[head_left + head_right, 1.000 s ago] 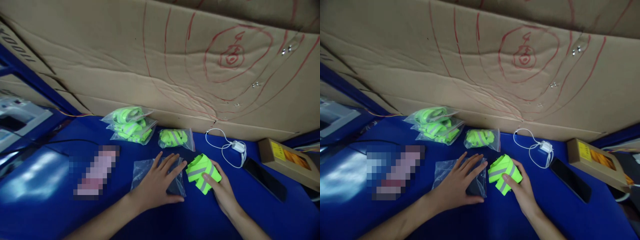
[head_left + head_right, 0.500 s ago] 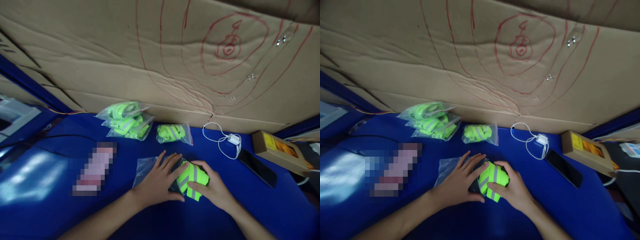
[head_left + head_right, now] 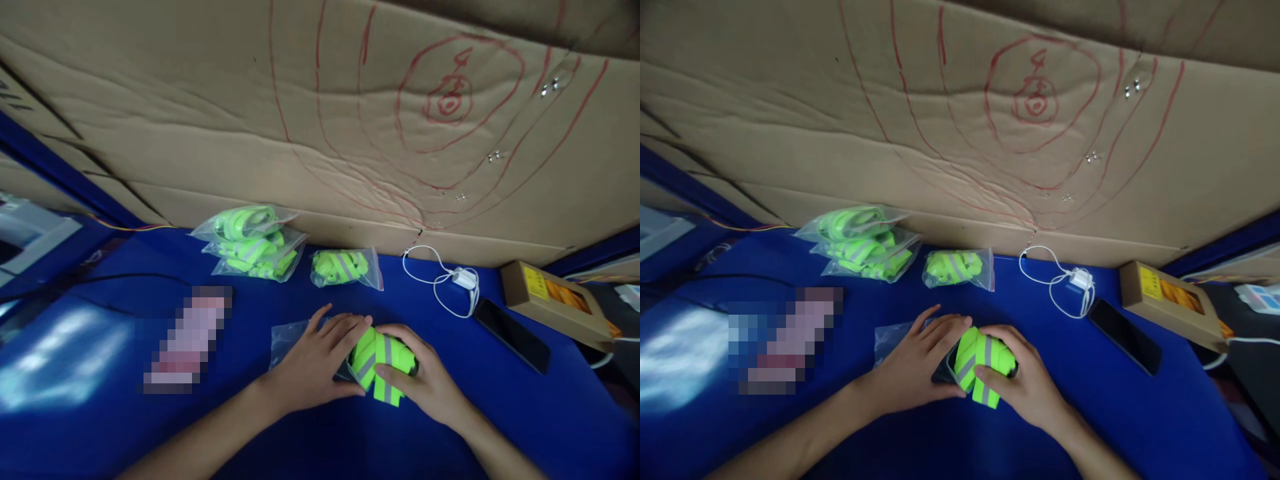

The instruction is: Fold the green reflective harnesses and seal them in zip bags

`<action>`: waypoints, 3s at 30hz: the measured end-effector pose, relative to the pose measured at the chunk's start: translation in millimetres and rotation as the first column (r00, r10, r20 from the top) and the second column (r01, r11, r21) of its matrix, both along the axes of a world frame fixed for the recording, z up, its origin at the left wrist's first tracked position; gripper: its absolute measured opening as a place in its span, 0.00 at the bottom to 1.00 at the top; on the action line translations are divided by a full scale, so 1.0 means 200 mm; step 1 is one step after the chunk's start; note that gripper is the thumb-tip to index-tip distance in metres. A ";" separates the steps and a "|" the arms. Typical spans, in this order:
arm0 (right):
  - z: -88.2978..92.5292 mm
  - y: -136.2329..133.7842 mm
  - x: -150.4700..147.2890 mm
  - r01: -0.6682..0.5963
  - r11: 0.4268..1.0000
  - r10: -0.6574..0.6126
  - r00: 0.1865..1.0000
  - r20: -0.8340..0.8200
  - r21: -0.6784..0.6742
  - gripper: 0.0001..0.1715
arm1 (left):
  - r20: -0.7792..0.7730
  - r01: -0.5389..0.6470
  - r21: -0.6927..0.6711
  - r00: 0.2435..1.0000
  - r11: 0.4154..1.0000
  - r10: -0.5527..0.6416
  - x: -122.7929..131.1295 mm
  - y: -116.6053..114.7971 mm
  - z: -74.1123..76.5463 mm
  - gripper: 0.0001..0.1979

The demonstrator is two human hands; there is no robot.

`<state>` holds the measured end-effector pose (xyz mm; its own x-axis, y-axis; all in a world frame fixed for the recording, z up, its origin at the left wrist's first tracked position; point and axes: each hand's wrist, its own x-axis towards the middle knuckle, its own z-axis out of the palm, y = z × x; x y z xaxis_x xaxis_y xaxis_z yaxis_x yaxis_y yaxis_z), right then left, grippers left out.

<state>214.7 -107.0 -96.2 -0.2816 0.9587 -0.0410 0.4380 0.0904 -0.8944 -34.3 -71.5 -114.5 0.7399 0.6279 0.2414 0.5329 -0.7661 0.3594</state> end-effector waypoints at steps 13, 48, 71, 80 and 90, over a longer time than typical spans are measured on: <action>0.07 -0.02 0.04 -0.113 0.990 0.124 0.983 0.137 -0.082 0.22 | -0.030 0.039 -0.161 0.999 0.986 -0.044 0.02 -0.01 0.01 0.58; -0.02 -0.04 -0.04 -0.262 0.927 0.174 0.934 0.312 0.269 0.09 | -0.180 -0.157 -0.057 0.973 0.986 0.144 -0.03 -0.15 0.09 0.57; -0.06 -0.09 -0.04 -0.509 0.787 0.418 0.855 0.307 0.348 0.27 | 0.052 0.122 -0.566 0.992 0.815 -0.113 -0.13 -0.03 0.19 0.56; -0.04 -0.06 -0.06 -0.262 0.946 0.184 0.917 0.354 0.188 0.31 | -0.134 -0.133 -0.502 0.988 0.854 0.075 -0.08 0.00 0.13 0.39; 0.01 -0.14 -0.07 -0.308 0.948 0.296 0.946 0.133 0.075 0.24 | -0.001 -0.069 -0.726 0.995 0.684 0.098 -0.02 -0.05 0.20 0.32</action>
